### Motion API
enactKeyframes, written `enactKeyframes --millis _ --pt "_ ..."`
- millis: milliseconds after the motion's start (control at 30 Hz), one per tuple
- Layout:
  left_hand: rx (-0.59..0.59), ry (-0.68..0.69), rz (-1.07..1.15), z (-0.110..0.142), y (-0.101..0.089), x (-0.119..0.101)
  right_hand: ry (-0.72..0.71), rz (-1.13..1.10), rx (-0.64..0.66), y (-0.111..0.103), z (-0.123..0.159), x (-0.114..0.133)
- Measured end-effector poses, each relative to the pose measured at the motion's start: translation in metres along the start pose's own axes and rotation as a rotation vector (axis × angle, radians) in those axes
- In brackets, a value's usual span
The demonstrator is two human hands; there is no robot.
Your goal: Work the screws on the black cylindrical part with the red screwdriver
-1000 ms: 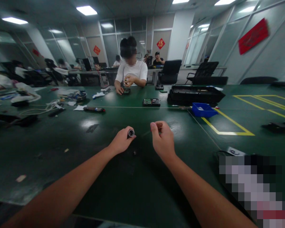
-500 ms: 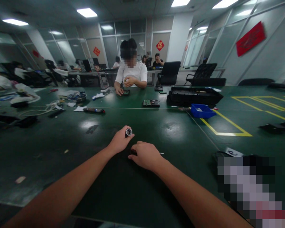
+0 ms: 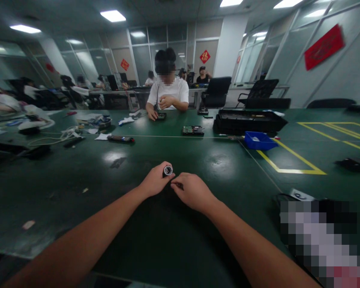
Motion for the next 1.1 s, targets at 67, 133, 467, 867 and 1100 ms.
enactKeyframes --millis 67,133,467,867,1100 --pt "0.021 0.020 0.006 0.000 0.002 -0.003 0.054 -0.023 -0.082 -0.009 -0.001 -0.006" --pt "0.047 0.030 -0.008 0.000 0.003 -0.007 0.120 -0.048 -0.152 -0.016 0.000 -0.011" --pt "0.133 0.110 -0.062 0.004 0.011 -0.024 0.089 -0.018 -0.240 -0.016 0.000 -0.007" --pt "0.135 0.158 -0.077 0.006 0.010 -0.030 0.244 -0.076 -0.297 -0.019 -0.001 -0.015" --pt "0.170 0.200 -0.129 0.007 0.012 -0.030 0.331 -0.219 -0.247 -0.006 0.000 -0.019"
Point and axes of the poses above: each hand's wrist, its own z-axis away from the middle knuckle, its own y-axis out of the palm, x = y × z, the point moved 7 cm from there along -z, towards the middle knuckle, and after that the axes turned 9 degrees about y, right-handed, at the moved point
